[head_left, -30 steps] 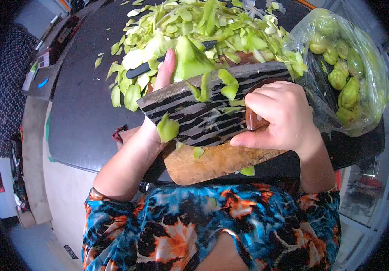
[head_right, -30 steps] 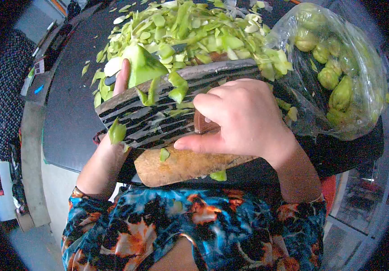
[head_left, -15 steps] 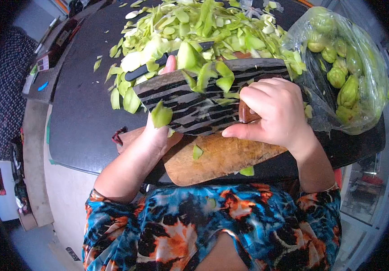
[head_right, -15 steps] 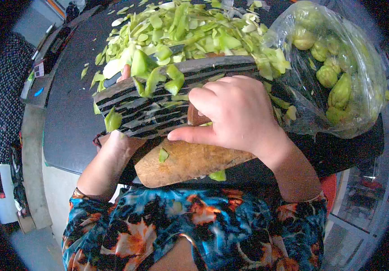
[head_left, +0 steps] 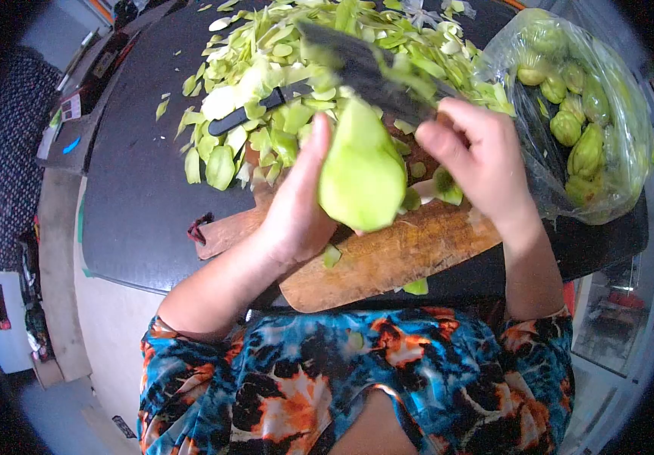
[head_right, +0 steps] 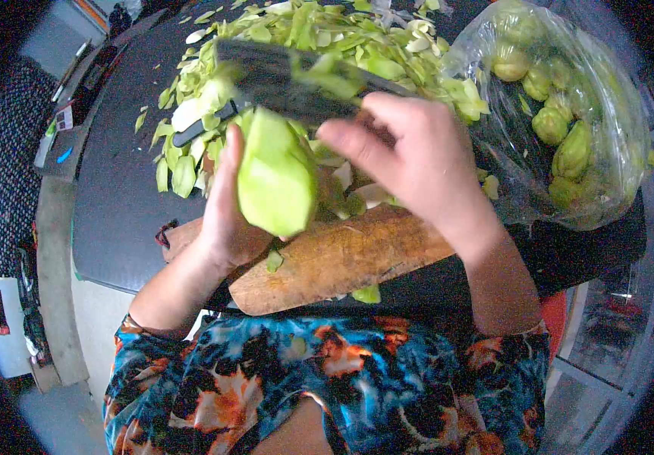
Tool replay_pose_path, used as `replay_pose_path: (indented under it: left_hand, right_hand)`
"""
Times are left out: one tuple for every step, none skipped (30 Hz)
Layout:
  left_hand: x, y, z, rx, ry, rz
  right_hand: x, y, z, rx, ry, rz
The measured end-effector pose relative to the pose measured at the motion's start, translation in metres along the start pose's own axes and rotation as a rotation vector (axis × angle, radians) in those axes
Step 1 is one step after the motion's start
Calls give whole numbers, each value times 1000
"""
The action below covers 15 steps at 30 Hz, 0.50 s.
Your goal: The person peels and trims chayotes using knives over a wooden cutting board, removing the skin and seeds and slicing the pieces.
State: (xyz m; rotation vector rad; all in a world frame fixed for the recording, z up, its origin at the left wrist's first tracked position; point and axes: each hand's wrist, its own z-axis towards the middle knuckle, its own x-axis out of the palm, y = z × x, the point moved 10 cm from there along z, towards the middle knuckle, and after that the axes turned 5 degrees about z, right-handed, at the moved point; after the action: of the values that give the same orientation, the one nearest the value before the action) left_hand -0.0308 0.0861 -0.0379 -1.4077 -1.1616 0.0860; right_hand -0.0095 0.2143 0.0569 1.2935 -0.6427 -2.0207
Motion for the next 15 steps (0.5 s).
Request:
replay_pose_path:
  left_hand:
    - [-5, -3, 3, -4, 56, -47]
    - [-11, -6, 5, -7, 111, -95]
    - [-15, -16, 6, 40, 39, -96]
    - [-18, -24, 7, 87, -13, -57]
    - [-18, -30, 8, 114, 14, -47]
    - [-20, -37, 8, 141, 41, -36]
    - [-26, -37, 10, 152, 57, -46]
    - [-30, -36, 12, 162, 73, -56]
    - [-40, -29, 11, 143, -92, -134]
    - [-37, -28, 9, 106, -127, -210]
    - [-22, -21, 16, 2, 78, -334]
    - [-16, -21, 13, -48, 160, -370]
    - [-8, -23, 9, -101, 240, -401]
    - [-29, -24, 9, -36, -37, -224]
    - [-19, -25, 8, -20, 34, -334]
  right_hand:
    - [-4, -9, 2, 38, -17, -15]
    - [-9, -13, 3, 29, -72, -28]
    - [-11, -13, 3, 22, -73, -8]
    - [-13, -11, 3, 16, -74, 11]
    - [-11, -2, 3, -45, -52, 10]
    - [-9, 9, 1, -107, -31, 9]
    - [-8, 20, -2, -167, -11, 9]
    - [-2, 25, -5, -184, 71, -39]
    - [4, 43, -8, -323, 106, -71]
    - [12, 51, -12, -369, 167, -98]
    - [19, 55, -18, -437, 156, -93]
    - [22, 64, -22, -525, 140, -152]
    - [25, 70, -25, -553, 139, -163]
    - [28, 75, -29, -580, 137, -174]
    - [32, 76, -30, -517, 215, -230]
